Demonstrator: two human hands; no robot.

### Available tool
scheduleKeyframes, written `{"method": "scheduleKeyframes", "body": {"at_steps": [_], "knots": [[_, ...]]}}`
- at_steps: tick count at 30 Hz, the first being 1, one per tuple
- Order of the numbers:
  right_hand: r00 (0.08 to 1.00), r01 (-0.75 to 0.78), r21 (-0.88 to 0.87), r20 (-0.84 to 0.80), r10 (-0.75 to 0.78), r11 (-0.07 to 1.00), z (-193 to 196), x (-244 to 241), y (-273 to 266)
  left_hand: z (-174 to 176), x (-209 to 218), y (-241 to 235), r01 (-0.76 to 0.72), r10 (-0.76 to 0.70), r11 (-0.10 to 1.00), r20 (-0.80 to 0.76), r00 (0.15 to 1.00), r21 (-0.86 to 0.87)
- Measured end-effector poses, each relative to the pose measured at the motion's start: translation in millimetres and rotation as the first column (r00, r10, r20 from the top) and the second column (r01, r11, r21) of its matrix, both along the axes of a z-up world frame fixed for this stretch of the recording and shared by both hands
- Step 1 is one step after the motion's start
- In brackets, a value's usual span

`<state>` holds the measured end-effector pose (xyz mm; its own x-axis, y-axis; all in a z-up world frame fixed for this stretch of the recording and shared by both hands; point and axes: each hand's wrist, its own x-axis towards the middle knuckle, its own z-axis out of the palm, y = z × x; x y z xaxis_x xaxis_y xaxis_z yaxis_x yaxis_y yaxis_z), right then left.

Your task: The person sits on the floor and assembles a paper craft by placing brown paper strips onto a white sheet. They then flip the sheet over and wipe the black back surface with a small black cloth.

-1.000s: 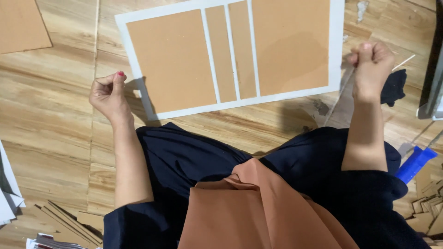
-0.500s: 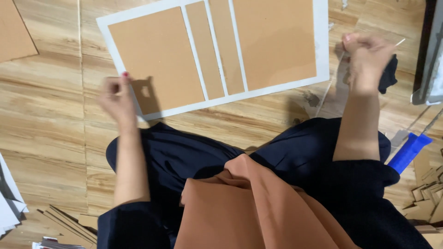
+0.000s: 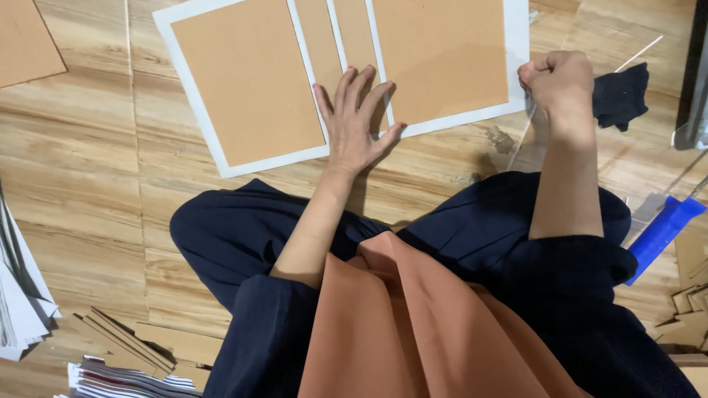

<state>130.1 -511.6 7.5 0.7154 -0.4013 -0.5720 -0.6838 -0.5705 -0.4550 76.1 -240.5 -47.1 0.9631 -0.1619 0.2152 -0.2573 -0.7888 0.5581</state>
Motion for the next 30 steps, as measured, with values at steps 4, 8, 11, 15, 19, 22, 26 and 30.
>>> {"method": "scheduleKeyframes", "body": {"at_steps": [4,8,11,15,19,22,26,30], "knots": [[1.000,-0.004,0.023,0.008,0.003,1.000,-4,2,-2,-2,-2,-6,0.023,-0.018,0.994,-0.045,0.999,0.110],[0.994,-0.109,0.078,-0.021,0.111,0.991,-14,0,-10,-5,-12,-16,-0.072,0.081,0.992,-0.087,0.993,0.103],[0.919,-0.386,-0.012,-0.089,0.384,0.922,-21,2,-20,-5,-12,-17,-0.083,0.096,0.980,-0.068,0.993,0.178],[0.860,-0.508,-0.062,-0.096,0.501,0.859,-21,0,-19,-5,-11,-16,-0.074,0.103,0.975,-0.126,0.987,0.211],[0.842,-0.539,-0.136,-0.089,0.531,0.831,-32,-2,-25,-7,-8,-15,0.053,0.048,0.914,-0.237,0.970,0.402],[0.809,-0.585,-0.158,-0.038,0.587,0.796,-38,-3,-32,-26,-13,-19,0.198,-0.121,0.859,-0.188,0.975,0.472],[0.842,-0.539,-0.149,-0.122,0.526,0.829,-14,1,-13,-40,-20,-25,0.407,-0.452,0.848,0.062,0.890,0.341],[0.823,-0.567,-0.151,-0.048,0.566,0.810,-45,-2,-35,-50,-31,-44,0.380,-0.456,0.859,0.175,0.873,0.343]]}}
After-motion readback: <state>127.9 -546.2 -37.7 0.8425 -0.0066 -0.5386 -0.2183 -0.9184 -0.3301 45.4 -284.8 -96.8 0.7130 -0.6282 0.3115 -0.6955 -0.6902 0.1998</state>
